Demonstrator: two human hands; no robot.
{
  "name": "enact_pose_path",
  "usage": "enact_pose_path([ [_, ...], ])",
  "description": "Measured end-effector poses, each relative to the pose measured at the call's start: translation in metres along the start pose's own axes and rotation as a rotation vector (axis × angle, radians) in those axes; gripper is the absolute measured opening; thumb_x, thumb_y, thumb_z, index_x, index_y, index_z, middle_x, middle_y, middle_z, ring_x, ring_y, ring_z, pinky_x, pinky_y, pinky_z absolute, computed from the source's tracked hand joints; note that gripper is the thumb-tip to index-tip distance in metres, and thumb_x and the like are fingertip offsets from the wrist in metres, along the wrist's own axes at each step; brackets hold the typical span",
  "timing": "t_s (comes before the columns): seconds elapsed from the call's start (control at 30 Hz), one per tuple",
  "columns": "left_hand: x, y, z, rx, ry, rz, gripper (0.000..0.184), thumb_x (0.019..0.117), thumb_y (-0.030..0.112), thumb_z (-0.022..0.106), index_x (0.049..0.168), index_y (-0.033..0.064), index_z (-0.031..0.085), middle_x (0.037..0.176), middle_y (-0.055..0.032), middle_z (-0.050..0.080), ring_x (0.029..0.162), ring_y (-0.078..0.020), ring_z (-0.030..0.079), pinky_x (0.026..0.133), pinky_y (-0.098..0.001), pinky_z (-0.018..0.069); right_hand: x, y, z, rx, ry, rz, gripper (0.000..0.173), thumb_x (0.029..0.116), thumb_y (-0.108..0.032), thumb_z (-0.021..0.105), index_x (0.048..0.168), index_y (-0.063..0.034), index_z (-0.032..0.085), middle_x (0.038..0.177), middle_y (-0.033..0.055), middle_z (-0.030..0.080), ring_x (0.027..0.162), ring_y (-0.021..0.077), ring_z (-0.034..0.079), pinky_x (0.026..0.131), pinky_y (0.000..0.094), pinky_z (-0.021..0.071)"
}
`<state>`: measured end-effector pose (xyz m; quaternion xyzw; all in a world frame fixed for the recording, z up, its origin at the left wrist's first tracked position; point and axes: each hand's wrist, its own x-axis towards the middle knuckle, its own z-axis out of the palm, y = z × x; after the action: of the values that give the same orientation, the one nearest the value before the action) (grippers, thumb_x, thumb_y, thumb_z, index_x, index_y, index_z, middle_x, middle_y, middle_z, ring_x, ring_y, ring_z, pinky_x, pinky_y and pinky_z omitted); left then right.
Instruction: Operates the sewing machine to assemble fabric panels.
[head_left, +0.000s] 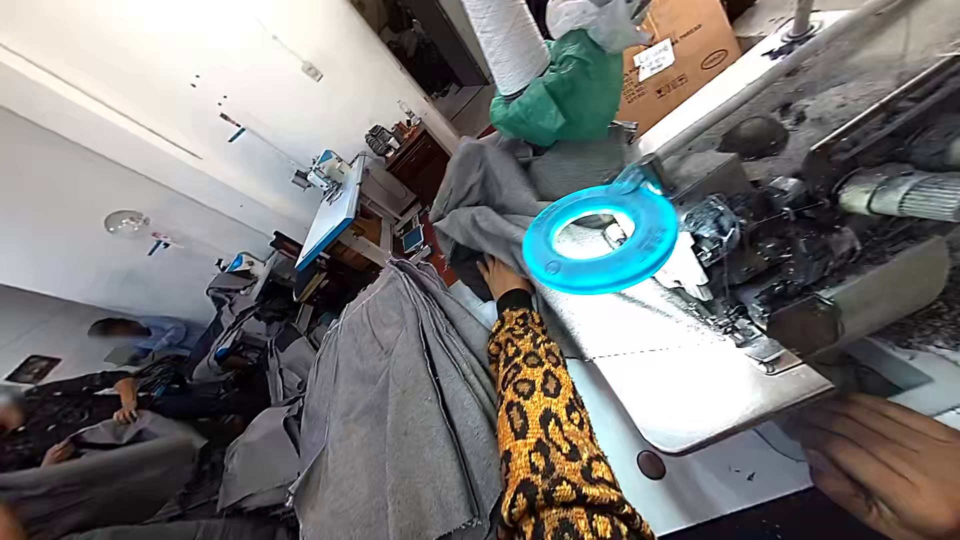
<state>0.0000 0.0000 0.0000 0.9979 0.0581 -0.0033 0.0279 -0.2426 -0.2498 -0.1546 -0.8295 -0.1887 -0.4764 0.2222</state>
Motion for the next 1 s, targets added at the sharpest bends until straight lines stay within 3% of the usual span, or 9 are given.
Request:
enact_pose_path([
  [0.13, -0.022, -0.003, 0.007, -0.355, 0.043, -0.111, 0.063, 0.1025, 0.008, 0.055, 0.155, -0.011, 0.027, 0.166, -0.0254, 0.025, 0.156, -0.0349, 0.022, 0.126, -0.0434, 0.0184, 0.019, -0.007, -0.01, -0.017, -0.012, -0.037, 0.048, 0.1069, -0.023, 0.033, 0.078, -0.0032, 0.066, 0.072, 0.0141, 0.073, 0.064, 0.0295, 0.07, 0.068, 0.0407, 0.0554],
  [0.23, -0.056, -0.014, 0.038, -0.548, 0.121, -0.089, 0.045, 0.1074, 0.004, 0.041, 0.149, -0.0141, 0.038, 0.157, -0.0311, 0.038, 0.15, -0.0387, 0.035, 0.124, -0.045, 0.0248, 0.005, 0.003, 0.001, 0.005, 0.045, -0.066, 0.048, 0.1058, -0.027, 0.032, 0.074, -0.0044, 0.061, 0.066, 0.0132, 0.067, 0.061, 0.0286, 0.065, 0.066, 0.0409, 0.0524],
  [0.33, -0.139, -0.023, 0.018, -0.33, 0.105, -0.073, 0.029, 0.1033, 0.014, 0.054, 0.123, -0.0018, 0.068, 0.115, -0.0253, 0.071, 0.11, -0.0411, 0.068, 0.095, -0.0606, 0.052, -0.013, 0.012, 0.009, 0.021, 0.071, -0.078, 0.047, 0.1047, -0.027, 0.034, 0.074, -0.004, 0.062, 0.066, 0.013, 0.066, 0.062, 0.0292, 0.065, 0.066, 0.0434, 0.0531],
  [0.4, -0.192, -0.052, 0.018, -0.269, 0.44, -0.063, 0.026, 0.1009, 0.014, 0.057, 0.117, 0.0013, 0.074, 0.1, -0.0206, 0.076, 0.093, -0.0377, 0.074, 0.084, -0.0578, 0.0573, -0.034, 0.023, 0.022, 0.024, 0.076, -0.06, 0.048, 0.1069, -0.029, 0.036, 0.083, -0.0032, 0.069, 0.075, 0.0134, 0.071, 0.07, 0.0308, 0.068, 0.072, 0.0463, 0.0538],
  [0.47, -0.233, -0.091, 0.021, -0.203, 0.653, -0.195, 0.025, 0.0981, 0.01, 0.059, 0.114, -0.0029, 0.074, 0.106, -0.0239, 0.074, 0.1, -0.0407, 0.072, 0.09, -0.0579, 0.0558, -0.043, 0.025, 0.031, -0.004, 0.098, -0.045, 0.047, 0.1067, -0.031, 0.037, 0.087, -0.0048, 0.071, 0.079, 0.0118, 0.073, 0.073, 0.0296, 0.07, 0.073, 0.0462, 0.0543],
  [0.6, -0.267, -0.145, 0.029, -0.123, 0.354, -0.376, 0.041, 0.1037, 0.019, 0.057, 0.137, -0.0044, 0.061, 0.145, -0.0308, 0.054, 0.136, -0.0493, 0.05, 0.112, -0.0632, 0.0383, -0.009, 0.004, 0.004, -0.043, 0.067, -0.004, 0.044, 0.102, -0.028, 0.04, 0.076, -0.0064, 0.068, 0.073, 0.0105, 0.072, 0.068, 0.0273, 0.071, 0.067, 0.0436, 0.0563],
  [0.73, -0.258, -0.156, 0.027, 0.02, 0.337, -0.427, 0.035, 0.1022, 0.002, 0.046, 0.131, -0.0073, 0.063, 0.133, -0.0312, 0.062, 0.123, -0.0487, 0.061, 0.104, -0.0613, 0.0473, -0.004, 0.008, 0.01, -0.024, 0.144, -0.052, 0.041, 0.1025, -0.028, 0.038, 0.073, -0.0114, 0.062, 0.068, 0.0054, 0.067, 0.066, 0.0223, 0.067, 0.068, 0.0381, 0.0551],
  [0.87, -0.241, -0.157, -0.002, 0.049, 0.252, -0.628, 0.036, 0.1013, 0.004, 0.042, 0.127, 0.0021, 0.068, 0.123, -0.0241, 0.07, 0.119, -0.0422, 0.065, 0.099, -0.0602, 0.0498, -0.005, 0.01, 0.013, -0.029, 0.142, -0.076, 0.039, 0.1014, -0.027, 0.039, 0.073, -0.0123, 0.061, 0.068, 0.0039, 0.066, 0.065, 0.0213, 0.065, 0.066, 0.0367, 0.0537],
  [1.0, -0.258, -0.131, -0.048, 0.005, 0.324, -0.605, 0.035, 0.0996, 0.002, 0.042, 0.12, 0.0007, 0.07, 0.116, -0.0265, 0.071, 0.115, -0.0436, 0.066, 0.096, -0.0597, 0.0498, 0.008, 0.009, 0.003, 0.042, 0.061, -0.038, 0.039, 0.0986, -0.03, 0.042, 0.072, -0.0115, 0.064, 0.066, 0.0049, 0.066, 0.065, 0.0221, 0.067, 0.067, 0.0366, 0.0551],
])
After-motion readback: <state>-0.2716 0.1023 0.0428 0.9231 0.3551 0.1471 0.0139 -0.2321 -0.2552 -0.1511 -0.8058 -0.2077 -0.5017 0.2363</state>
